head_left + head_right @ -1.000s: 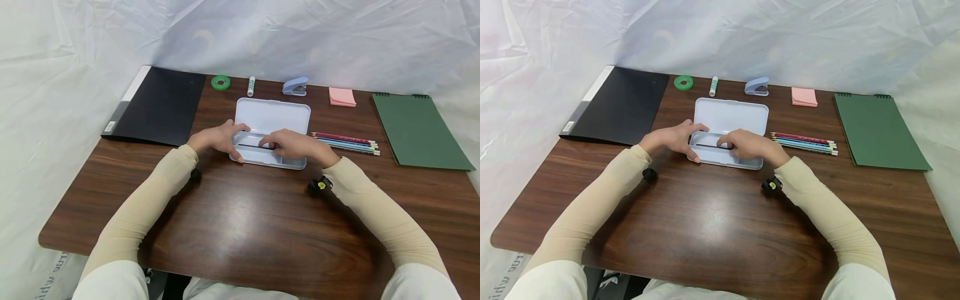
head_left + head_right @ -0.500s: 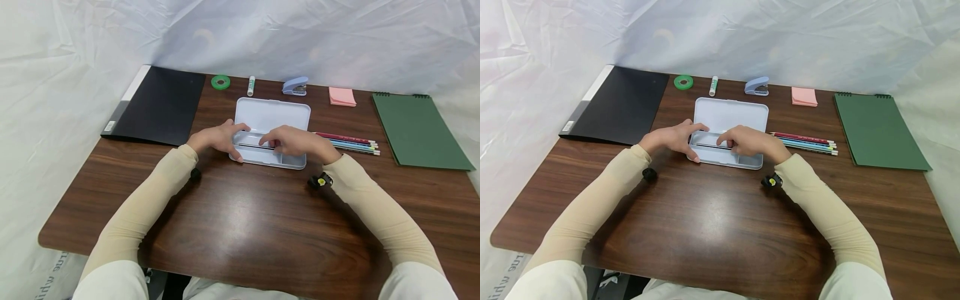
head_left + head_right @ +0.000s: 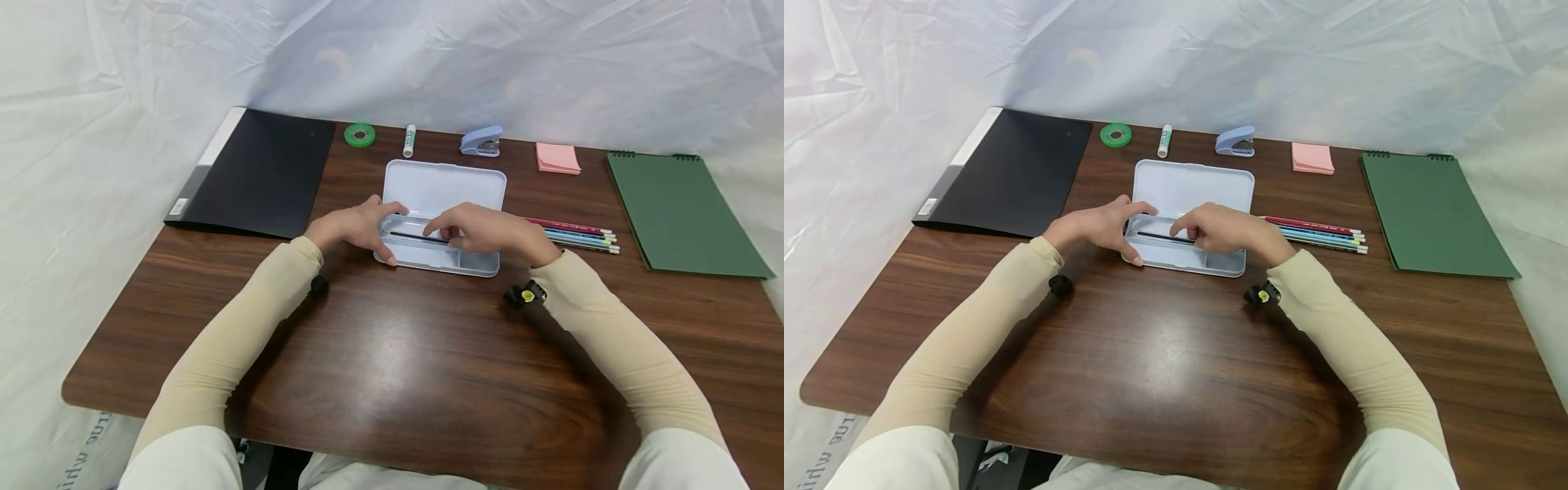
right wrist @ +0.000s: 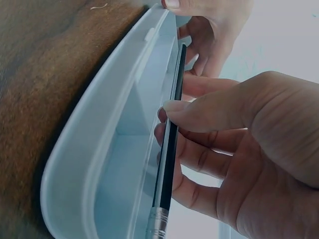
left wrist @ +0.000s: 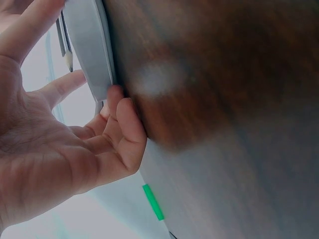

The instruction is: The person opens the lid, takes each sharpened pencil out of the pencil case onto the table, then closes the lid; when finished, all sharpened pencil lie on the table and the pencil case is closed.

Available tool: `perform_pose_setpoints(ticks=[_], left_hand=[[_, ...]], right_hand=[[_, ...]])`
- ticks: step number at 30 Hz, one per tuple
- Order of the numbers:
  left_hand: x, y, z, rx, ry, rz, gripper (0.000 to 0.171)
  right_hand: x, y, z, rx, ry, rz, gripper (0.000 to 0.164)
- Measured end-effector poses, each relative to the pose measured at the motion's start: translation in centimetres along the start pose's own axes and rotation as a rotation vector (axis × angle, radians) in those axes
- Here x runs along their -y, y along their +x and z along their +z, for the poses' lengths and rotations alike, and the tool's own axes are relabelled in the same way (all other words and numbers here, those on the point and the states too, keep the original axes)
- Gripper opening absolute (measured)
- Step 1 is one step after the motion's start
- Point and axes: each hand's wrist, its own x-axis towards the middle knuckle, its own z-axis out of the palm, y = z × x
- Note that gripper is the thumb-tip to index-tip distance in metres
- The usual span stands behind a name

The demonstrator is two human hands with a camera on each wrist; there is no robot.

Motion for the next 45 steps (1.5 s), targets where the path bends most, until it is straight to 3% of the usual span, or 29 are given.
perform_pose_setpoints(ticks=[6, 24, 45], left_hand=[[0.0, -0.1, 0.0, -0.001, -0.007, 0.01, 0.099], [0.0, -0.2, 0.1, -0.015, -0.007, -0.004, 0.098], [0.1, -0.1, 0.1, -0.009, -0.013, 0.001, 0.099]], right_hand=[[-0.1, -0.5, -0.2, -0.033, -0.009, -0.041, 0.044], [-0.9, -2.2, -0.3, -0.087, 0.008, -0.041, 0.044], [-2.9, -7.4, -0.7, -0.121, 0.043, 0.016, 0.045]])
